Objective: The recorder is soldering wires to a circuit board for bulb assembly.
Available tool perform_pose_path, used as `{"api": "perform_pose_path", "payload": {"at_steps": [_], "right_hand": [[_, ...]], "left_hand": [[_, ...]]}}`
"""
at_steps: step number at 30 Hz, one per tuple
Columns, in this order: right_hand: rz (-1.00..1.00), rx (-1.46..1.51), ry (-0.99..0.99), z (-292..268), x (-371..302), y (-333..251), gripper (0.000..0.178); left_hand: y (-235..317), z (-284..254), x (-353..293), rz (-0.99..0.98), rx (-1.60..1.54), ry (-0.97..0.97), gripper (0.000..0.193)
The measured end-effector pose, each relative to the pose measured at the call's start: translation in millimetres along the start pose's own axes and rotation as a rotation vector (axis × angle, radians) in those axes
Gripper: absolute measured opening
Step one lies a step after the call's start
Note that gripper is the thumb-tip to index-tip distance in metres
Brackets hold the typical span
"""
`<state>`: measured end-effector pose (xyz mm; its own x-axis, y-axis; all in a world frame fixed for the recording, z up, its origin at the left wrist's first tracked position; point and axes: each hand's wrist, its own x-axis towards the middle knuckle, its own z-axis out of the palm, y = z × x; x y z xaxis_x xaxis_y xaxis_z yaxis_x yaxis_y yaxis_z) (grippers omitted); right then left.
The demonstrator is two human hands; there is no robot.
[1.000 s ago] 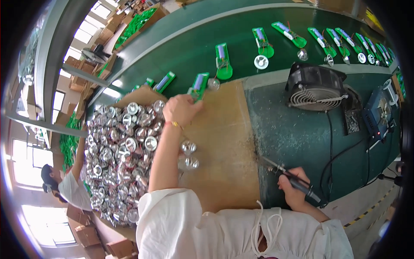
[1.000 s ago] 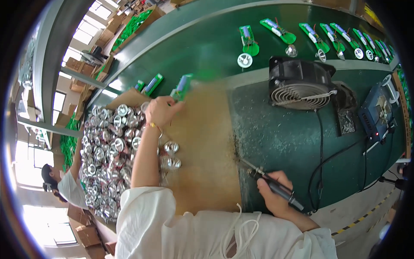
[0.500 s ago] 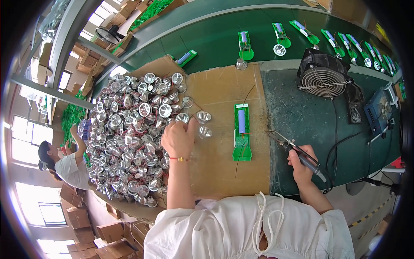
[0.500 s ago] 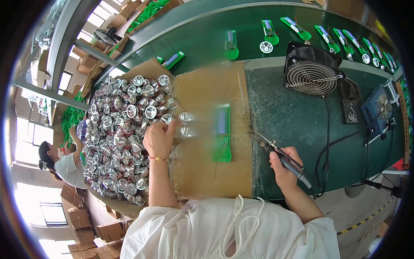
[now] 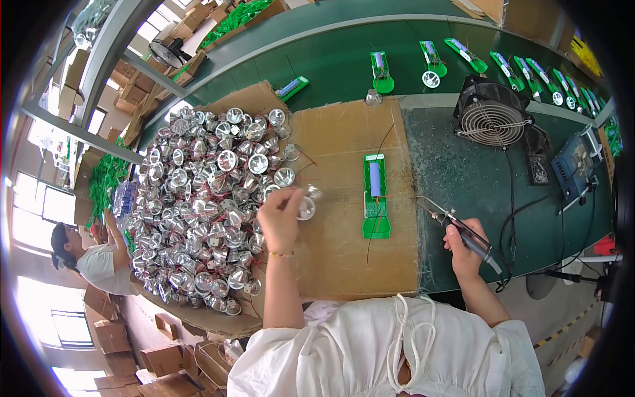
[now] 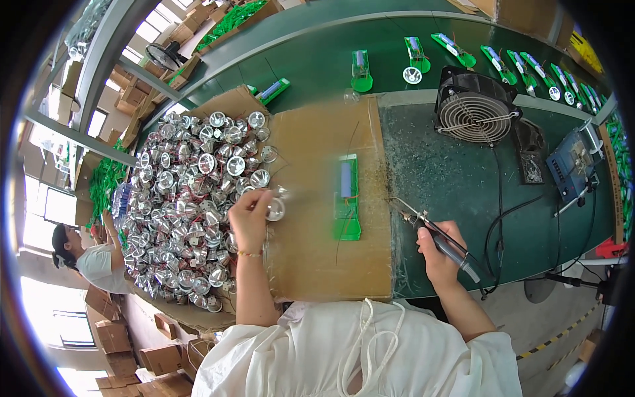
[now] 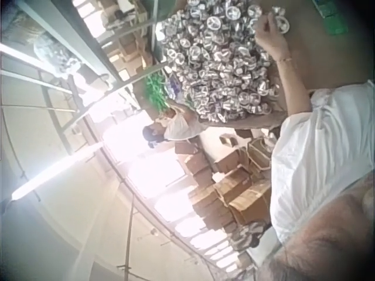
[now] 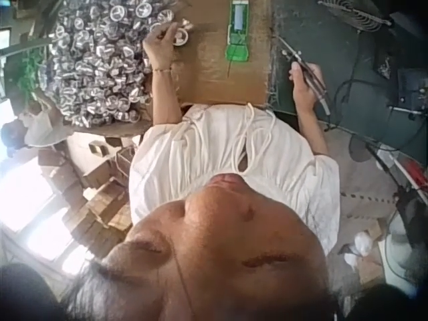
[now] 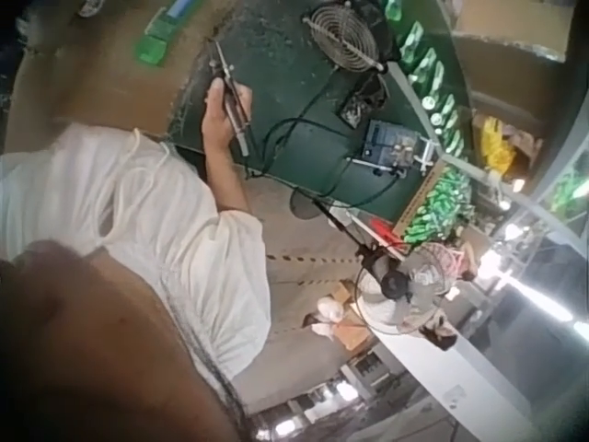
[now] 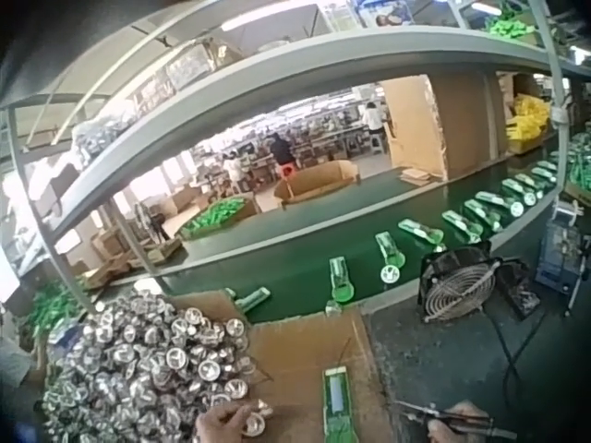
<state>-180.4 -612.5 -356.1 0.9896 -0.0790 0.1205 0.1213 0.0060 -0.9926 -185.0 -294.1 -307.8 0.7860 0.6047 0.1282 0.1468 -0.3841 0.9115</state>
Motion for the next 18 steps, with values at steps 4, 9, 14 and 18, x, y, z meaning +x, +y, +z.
{"api": "perform_pose_path", "payload": {"at_steps": [4,9,14,18], "right_hand": [[0.014,-0.016,-0.032,0.9,-4.3,-8.4,0.016],[0.036,0.009,-0.14,9.7,-11.5,-19.4,0.017],[-0.052,-0.02,-0.22,11.7,-14.7,-11.4,0.016],[-0.039,-0.016,-0.221,11.0,-13.9,-12.3,0.017]], "left_hand": [[27.4,-8.4,-14.4,0.067,-0.109,0.13,0.009],[32.1,16.2,-56.5,0.074,0.073,-0.201,0.017],[1.6,3.9,-34.6,0.201,0.275,0.0,0.007],[27.7,-5.6,-29.6,0.409,0.215,0.131,0.005]]}}
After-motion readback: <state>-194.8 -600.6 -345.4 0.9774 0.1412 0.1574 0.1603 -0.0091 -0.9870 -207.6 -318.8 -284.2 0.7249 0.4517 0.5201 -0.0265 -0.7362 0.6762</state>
